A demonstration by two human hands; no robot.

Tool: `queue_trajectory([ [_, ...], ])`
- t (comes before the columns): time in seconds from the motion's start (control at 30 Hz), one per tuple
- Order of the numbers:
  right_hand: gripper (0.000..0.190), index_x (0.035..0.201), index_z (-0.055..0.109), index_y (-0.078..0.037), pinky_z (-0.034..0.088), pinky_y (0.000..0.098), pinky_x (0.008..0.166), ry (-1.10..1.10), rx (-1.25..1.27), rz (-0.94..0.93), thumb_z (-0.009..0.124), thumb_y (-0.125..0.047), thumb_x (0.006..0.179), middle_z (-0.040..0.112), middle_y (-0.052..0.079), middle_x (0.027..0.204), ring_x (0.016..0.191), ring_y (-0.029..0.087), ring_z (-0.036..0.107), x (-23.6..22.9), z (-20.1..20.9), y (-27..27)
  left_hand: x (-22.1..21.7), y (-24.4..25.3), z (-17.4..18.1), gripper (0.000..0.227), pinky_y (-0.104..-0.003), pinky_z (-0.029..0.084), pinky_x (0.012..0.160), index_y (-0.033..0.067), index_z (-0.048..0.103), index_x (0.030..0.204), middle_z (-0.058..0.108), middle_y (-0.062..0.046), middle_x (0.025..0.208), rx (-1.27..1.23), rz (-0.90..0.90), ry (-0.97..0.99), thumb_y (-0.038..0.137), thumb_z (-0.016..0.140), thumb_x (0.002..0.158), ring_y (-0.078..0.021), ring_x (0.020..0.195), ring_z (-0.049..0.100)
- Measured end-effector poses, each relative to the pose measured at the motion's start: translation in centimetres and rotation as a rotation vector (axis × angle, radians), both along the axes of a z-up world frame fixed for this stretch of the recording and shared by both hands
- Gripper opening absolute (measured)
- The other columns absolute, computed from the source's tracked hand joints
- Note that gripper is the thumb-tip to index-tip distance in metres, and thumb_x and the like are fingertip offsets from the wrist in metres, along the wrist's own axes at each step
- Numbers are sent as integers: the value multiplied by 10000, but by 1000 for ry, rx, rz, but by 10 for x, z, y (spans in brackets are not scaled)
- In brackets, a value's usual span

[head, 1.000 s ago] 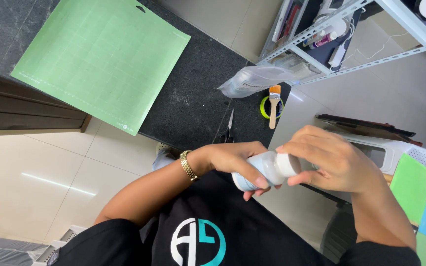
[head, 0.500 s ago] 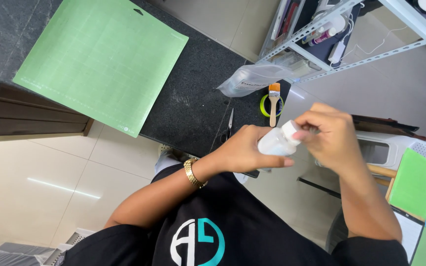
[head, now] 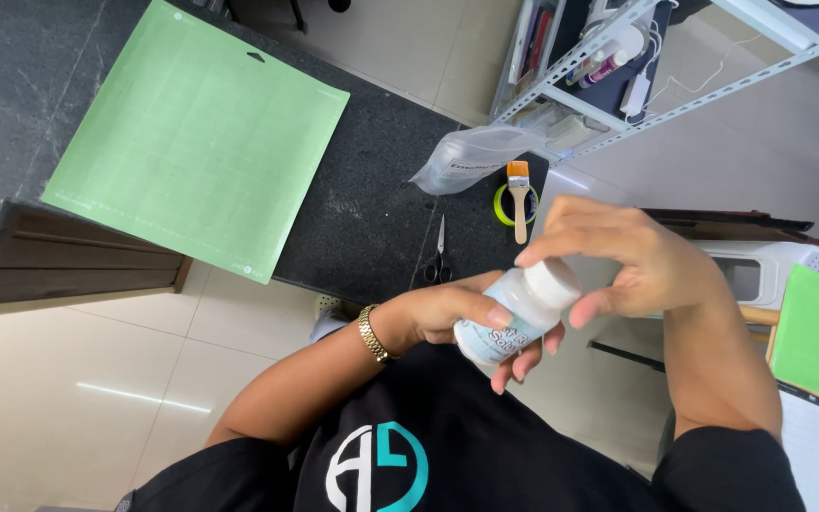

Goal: Applying adhesive to a cutting mat using a brush and removing masking tape from the edges.

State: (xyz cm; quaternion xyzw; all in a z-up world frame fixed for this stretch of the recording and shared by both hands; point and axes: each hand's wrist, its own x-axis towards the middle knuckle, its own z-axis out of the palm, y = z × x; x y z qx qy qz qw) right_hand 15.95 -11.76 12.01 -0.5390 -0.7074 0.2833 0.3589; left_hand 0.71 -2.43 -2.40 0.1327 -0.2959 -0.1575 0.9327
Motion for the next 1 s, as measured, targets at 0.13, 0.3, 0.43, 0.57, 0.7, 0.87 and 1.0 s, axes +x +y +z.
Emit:
queue_trajectory([
  [0.13,618,1113,749,20,513,266,614,35,48,-42,707,-528,828,600,49,731,667,138,517,-3,-12,-3,1,-5,-6,613,-515,596,842,-99,556,1249,696,-236,837,-61,-67,-36,400,693,921,-338,683,760],
  [0.3,546,1023,759,-11,486,261,498,-86,37,-130,745,-510,801,514,24,628,533,133,493,-6,-10,-10,-7,9,12,409,-455,619,691,-107,655,1070,681,-182,755,292,242,35,231,759,864,-267,601,736],
  [0.43,492,978,745,-19,495,294,489,-145,14,-202,773,-475,799,501,41,597,499,169,516,-2,-22,-15,-7,23,12,318,-379,625,657,-38,700,1029,727,-134,754,559,433,64,194,810,842,-204,629,742],
  [0.57,463,1004,727,-10,494,308,512,-150,19,-269,800,-427,817,490,27,617,524,166,533,1,-41,-19,-8,27,11,413,-409,615,668,-5,703,1041,742,-150,767,951,707,137,296,832,788,-268,690,750],
  [0.7,454,1029,718,-4,493,311,536,-179,46,-323,830,-390,819,502,31,635,536,175,540,1,-54,-22,-11,28,15,540,-484,618,725,-8,694,1119,761,-219,866,1193,871,199,376,817,760,-406,810,768],
  [0.87,528,924,708,-66,451,326,512,-307,190,-252,676,-592,894,495,18,634,533,188,503,-12,-80,-26,-16,27,-15,532,-458,613,745,-5,702,1129,762,-193,877,1020,465,144,338,846,750,-297,766,742],
  [1.0,657,702,593,-127,380,321,485,-538,340,-97,435,-701,980,431,-1,620,528,181,408,-37,-100,-33,-19,31,-24,405,-361,619,567,21,727,929,740,-135,721,924,149,19,348,881,746,-204,617,726],
])
